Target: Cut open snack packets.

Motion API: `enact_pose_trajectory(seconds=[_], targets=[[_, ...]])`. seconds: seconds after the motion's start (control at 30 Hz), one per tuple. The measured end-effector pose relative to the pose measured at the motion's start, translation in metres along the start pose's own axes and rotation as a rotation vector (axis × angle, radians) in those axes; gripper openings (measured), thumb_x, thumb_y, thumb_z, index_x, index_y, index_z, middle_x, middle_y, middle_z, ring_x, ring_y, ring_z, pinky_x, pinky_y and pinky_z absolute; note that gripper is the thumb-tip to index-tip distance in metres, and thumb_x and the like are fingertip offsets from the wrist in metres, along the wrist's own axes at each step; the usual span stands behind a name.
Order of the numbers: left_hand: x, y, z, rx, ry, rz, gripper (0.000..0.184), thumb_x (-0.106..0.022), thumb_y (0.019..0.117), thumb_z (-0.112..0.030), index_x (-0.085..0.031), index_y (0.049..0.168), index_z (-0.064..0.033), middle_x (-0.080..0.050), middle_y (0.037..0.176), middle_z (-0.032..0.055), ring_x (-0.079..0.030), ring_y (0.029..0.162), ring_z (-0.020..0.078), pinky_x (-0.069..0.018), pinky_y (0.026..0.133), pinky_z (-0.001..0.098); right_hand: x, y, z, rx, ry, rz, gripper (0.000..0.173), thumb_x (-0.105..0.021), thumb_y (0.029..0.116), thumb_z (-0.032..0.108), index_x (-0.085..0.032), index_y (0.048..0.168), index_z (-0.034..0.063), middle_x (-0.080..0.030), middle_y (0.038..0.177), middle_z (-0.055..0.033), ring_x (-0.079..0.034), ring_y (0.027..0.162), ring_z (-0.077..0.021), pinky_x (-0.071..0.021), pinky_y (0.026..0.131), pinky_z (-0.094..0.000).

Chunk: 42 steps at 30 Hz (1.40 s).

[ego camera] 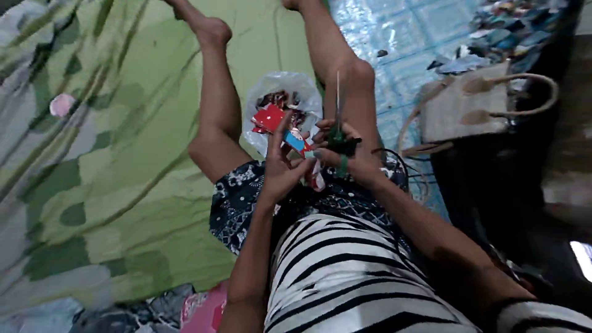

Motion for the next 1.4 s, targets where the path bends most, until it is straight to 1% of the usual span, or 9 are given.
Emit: enact_pose_trajectory(seconds=[0.17,0.3,0.43,0.53,0.63,0.87,1.0,1.23,1.4], targets=[[0.022,-0.003,0.015,0.140,0.121,0.170,0.096,-0.077,0.0731,0.006,-0.036,0.157,-0.0134,-0.047,0.140,0.0150,-0.063,0.111,0.0184,-0.0630,0.077,0.0337,-0.027,0.020,-0.027,-0.078,0.132,0.011,0.047,-0.073,0.0843,0.007,-0.054,0.128,0.0118,-0.063,0.111,-0.0010,-0.065,0.077,-0.0051,-0.0580,0.064,-0.0210],[0.035,-0.002,0.020,0.184,0.134,0.253,0.085,-0.073,0.0817,0.002,-0.037,0.157,-0.0123,-0.048,0.143,0.0117,-0.063,0.114,0.0159,-0.0616,0.083,0.0316,-0.035,0.024,-0.039,-0.129,0.253,0.002,0.046,-0.072,0.0834,0.003,-0.056,0.125,0.0112,-0.063,0.108,-0.0005,-0.063,0.080,-0.0052,-0.0572,0.066,-0.0209],[0.043,0.000,0.027,0.207,0.054,-0.005,0.070,-0.065,0.0932,-0.007,-0.036,0.156,-0.0180,-0.051,0.147,0.0016,-0.062,0.110,0.0078,-0.0552,0.088,0.0260,-0.036,0.023,-0.044,-0.098,0.156,-0.055,0.048,-0.073,0.0815,0.004,-0.054,0.125,0.0086,-0.060,0.109,-0.0019,-0.064,0.080,-0.0054,-0.0586,0.067,-0.0225],[0.043,0.001,0.036,0.313,-0.114,-0.259,0.068,-0.062,0.0946,0.001,-0.034,0.153,-0.0210,-0.060,0.129,-0.0011,-0.065,0.098,0.0063,-0.0567,0.083,0.0250,-0.036,0.021,-0.050,-0.064,0.131,-0.109,0.049,-0.073,0.0811,0.002,-0.053,0.125,0.0082,-0.059,0.112,-0.0024,-0.065,0.085,-0.0058,-0.0592,0.071,-0.0225],[0.037,0.002,0.044,0.325,-0.198,-0.344,0.070,-0.063,0.0939,0.003,-0.031,0.151,-0.0199,-0.066,0.119,-0.0033,-0.066,0.094,0.0037,-0.0559,0.081,0.0214,-0.037,0.020,-0.055,-0.052,0.122,-0.122,0.048,-0.073,0.0802,0.002,-0.053,0.124,0.0074,-0.058,0.110,-0.0024,-0.064,0.083,-0.0054,-0.0585,0.070,-0.0212],[0.037,0.005,0.037,0.258,-0.123,-0.231,0.050,-0.055,0.0997,0.001,-0.042,0.144,-0.0171,-0.071,0.109,-0.0056,-0.068,0.091,0.0007,-0.0556,0.081,0.0193,-0.035,0.022,-0.053,-0.100,0.181,-0.104,0.048,-0.073,0.0871,0.004,-0.051,0.129,0.0080,-0.063,0.107,-0.0020,-0.066,0.080,-0.0054,-0.0590,0.068,-0.0210],[0.049,0.005,0.026,0.166,0.057,-0.107,0.037,-0.052,0.1018,-0.003,-0.049,0.136,-0.0176,-0.069,0.109,-0.0077,-0.066,0.089,-0.0007,-0.0551,0.078,0.0173,-0.023,0.042,-0.047,-0.051,0.211,-0.149,0.042,-0.071,0.0864,0.006,-0.052,0.123,0.0085,-0.064,0.104,0.0050,-0.064,0.084,-0.0008,-0.0570,0.071,-0.0183],[0.063,0.031,0.029,0.011,0.313,-0.068,0.032,-0.051,0.1005,-0.001,-0.058,0.131,0.0021,-0.064,0.126,0.0074,-0.063,0.105,0.0044,-0.0530,0.090,0.0228,-0.024,0.075,-0.045,-0.077,0.112,-0.079,0.034,-0.072,0.0875,0.006,-0.054,0.116,0.0026,-0.063,0.086,0.0035,-0.063,0.069,-0.0017,-0.0552,0.060,-0.0183],[0.071,0.047,0.042,0.064,0.286,-0.073,0.041,-0.049,0.1014,-0.001,-0.051,0.142,0.0057,-0.062,0.129,0.0147,-0.063,0.110,0.0092,-0.0520,0.096,0.0267,-0.018,0.079,-0.052,-0.024,-0.103,-0.162,0.043,-0.076,0.0835,0.007,-0.056,0.120,-0.0006,-0.067,0.104,-0.0045,-0.064,0.086,-0.0040,-0.0558,0.075,-0.0215]])
Point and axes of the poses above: each hand's wrist, its own y-axis towards the middle knuckle, its own x-axis out of the back of the hand, z = x × y, the point moved 5 cm from there along y, towards the middle knuckle
